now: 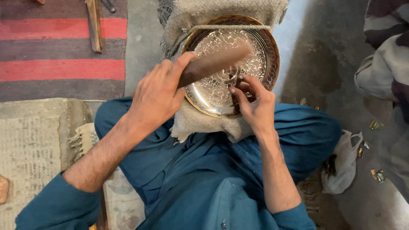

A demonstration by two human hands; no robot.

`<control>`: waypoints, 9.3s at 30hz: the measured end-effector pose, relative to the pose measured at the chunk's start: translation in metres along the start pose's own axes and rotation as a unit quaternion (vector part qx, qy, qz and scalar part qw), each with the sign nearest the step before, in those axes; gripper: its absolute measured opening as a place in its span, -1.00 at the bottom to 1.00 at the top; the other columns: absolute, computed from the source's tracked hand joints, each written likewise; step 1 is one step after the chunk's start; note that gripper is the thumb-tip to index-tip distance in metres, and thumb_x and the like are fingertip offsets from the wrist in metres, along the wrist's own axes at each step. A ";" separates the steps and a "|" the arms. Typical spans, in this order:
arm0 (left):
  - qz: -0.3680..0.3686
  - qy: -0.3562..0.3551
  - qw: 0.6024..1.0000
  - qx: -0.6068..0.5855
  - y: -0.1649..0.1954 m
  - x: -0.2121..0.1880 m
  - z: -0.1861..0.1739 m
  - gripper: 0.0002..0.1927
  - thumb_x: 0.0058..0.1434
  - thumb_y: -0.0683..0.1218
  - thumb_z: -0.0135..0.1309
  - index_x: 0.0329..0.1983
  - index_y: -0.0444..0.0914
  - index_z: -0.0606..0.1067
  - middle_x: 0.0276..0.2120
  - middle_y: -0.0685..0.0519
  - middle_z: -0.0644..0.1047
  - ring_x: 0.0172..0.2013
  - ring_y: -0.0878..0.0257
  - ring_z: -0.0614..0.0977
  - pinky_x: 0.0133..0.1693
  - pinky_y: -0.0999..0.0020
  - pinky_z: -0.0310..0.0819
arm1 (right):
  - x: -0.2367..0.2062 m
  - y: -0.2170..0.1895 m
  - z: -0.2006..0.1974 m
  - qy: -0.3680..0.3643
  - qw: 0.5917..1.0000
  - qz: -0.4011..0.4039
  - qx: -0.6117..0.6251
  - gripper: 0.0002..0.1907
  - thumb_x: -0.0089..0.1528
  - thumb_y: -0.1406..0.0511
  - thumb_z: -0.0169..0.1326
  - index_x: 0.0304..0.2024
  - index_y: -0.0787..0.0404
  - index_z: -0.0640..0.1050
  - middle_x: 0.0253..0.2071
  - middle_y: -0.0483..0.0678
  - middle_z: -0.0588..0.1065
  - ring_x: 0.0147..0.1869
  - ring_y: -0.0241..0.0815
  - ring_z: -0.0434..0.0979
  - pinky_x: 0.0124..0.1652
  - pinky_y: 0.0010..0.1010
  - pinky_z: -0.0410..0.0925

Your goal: The person sits cross-legged on the floor with a decorative brass plate resting on a cloth cushion, holds a chisel against the plate's surface with one hand, and strikes the chisel with a wooden mallet held in the other hand to engrave ornamental patterns. They reposition the chisel across the plate and rotate the plate as they work.

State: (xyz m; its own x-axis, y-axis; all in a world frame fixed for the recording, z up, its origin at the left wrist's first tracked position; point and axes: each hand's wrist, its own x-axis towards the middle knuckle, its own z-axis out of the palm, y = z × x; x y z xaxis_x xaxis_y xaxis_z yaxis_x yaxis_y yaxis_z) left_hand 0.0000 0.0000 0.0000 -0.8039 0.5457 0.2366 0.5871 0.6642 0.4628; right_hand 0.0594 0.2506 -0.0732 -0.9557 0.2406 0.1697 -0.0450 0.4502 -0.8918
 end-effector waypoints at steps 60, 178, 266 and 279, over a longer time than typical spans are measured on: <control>0.019 -0.091 0.996 -0.003 -0.004 0.018 -0.021 -0.30 0.08 -0.24 0.08 0.35 -0.08 0.31 -0.25 -0.15 0.51 -0.16 -0.20 0.58 -0.17 -0.13 0.46 | -0.020 -0.003 0.004 0.050 0.995 0.059 0.066 -0.69 0.33 0.46 0.20 0.10 0.37 0.47 -0.23 -0.03 0.64 -0.16 -0.40 0.59 -0.16 -0.54 0.48; -0.345 0.062 0.893 -0.282 -0.009 -0.123 0.055 -0.51 0.16 -0.21 0.09 0.18 -0.25 0.33 -0.30 -0.05 0.60 -0.27 0.20 0.70 -0.20 0.30 0.56 | 0.022 0.003 -0.021 -0.177 0.982 -0.001 0.064 -0.64 0.22 0.48 0.27 0.07 0.33 0.56 -0.26 -0.13 0.56 -0.13 -0.37 0.56 -0.11 -0.52 0.46; -0.033 0.089 0.984 0.148 -0.009 -0.034 0.019 -0.26 0.10 -0.31 0.05 0.40 -0.04 0.39 -0.27 -0.06 0.40 -0.15 -0.08 0.49 0.04 0.00 0.35 | 0.027 0.010 -0.017 -0.178 0.983 -0.046 0.003 -0.59 0.20 0.42 0.29 0.10 0.27 0.56 -0.28 -0.03 0.64 -0.20 -0.37 0.62 -0.18 -0.47 0.49; -0.042 0.061 0.996 0.058 0.013 -0.026 0.008 -0.20 0.09 -0.32 0.04 0.44 -0.04 0.26 -0.18 -0.09 0.45 -0.08 -0.08 0.52 -0.02 0.02 0.38 | 0.021 0.015 -0.010 -0.135 0.990 -0.027 0.022 -0.60 0.20 0.40 0.32 0.09 0.24 0.58 -0.31 -0.17 0.55 -0.23 -0.45 0.51 -0.22 -0.54 0.46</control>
State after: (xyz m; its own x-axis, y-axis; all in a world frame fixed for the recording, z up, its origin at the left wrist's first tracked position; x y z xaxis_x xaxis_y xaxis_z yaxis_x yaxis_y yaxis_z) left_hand 0.0298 -0.0012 -0.0069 -0.8518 0.4242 0.3073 0.5189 0.7635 0.3845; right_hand 0.0415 0.2715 -0.0790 -0.9941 -0.0235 0.1055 -0.1057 0.4164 -0.9030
